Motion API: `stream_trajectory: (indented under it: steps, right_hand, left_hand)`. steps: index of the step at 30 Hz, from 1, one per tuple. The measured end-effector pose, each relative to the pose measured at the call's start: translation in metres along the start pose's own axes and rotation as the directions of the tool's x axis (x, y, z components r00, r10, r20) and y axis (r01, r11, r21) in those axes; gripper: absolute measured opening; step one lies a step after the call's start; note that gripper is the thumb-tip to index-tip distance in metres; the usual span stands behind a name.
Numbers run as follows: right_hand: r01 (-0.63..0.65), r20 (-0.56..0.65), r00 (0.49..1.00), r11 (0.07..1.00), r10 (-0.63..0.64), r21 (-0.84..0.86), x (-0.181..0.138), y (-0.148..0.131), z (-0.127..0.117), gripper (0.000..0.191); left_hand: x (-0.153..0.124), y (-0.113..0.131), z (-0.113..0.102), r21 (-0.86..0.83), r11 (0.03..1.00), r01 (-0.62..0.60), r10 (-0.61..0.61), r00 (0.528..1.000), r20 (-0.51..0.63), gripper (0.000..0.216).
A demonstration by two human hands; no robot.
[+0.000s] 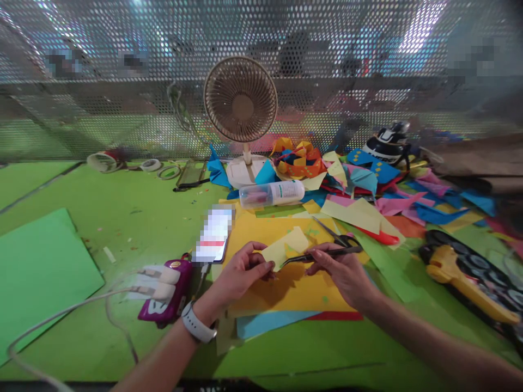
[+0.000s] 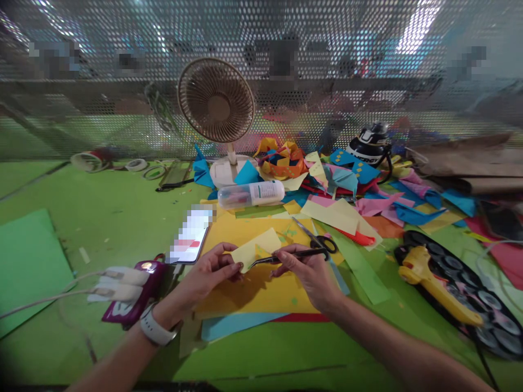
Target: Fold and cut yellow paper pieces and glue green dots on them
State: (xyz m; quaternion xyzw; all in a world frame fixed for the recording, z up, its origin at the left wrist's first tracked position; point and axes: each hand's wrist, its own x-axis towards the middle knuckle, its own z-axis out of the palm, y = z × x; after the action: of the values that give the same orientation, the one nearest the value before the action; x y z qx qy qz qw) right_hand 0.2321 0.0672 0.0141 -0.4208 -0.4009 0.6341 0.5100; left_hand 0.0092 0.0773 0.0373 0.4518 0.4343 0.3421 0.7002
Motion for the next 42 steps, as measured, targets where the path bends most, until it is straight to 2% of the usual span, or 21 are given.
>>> stream_trajectory:
  steps: [11, 22, 28, 42]
  right_hand:
    - [0.009, -0.009, 1.000, 1.000, -0.009, 0.001, -0.001, -0.002, 0.001, 0.017]
    - [0.035, -0.002, 0.999, 0.999, -0.035, -0.013, 0.004, -0.010, 0.015, 0.014]
    - [0.031, 0.053, 0.998, 0.998, -0.028, -0.056, 0.007, -0.013, 0.016, 0.013]
    - [0.045, 0.063, 0.997, 0.991, -0.037, -0.126, 0.007, -0.013, 0.016, 0.017]
  left_hand:
    - [0.000, -0.004, 0.000, 0.040, 0.999, -0.027, 0.026, 0.999, 0.025, 0.035]
    - [-0.002, -0.008, -0.001, 0.172, 0.984, -0.051, 0.026, 0.990, 0.140, 0.032]
    - [-0.004, -0.007, -0.001, 0.127, 0.992, -0.021, 0.001, 0.989, 0.149, 0.030]
    - [-0.006, -0.002, 0.001, 0.108, 0.994, 0.023, -0.044, 0.981, 0.189, 0.029]
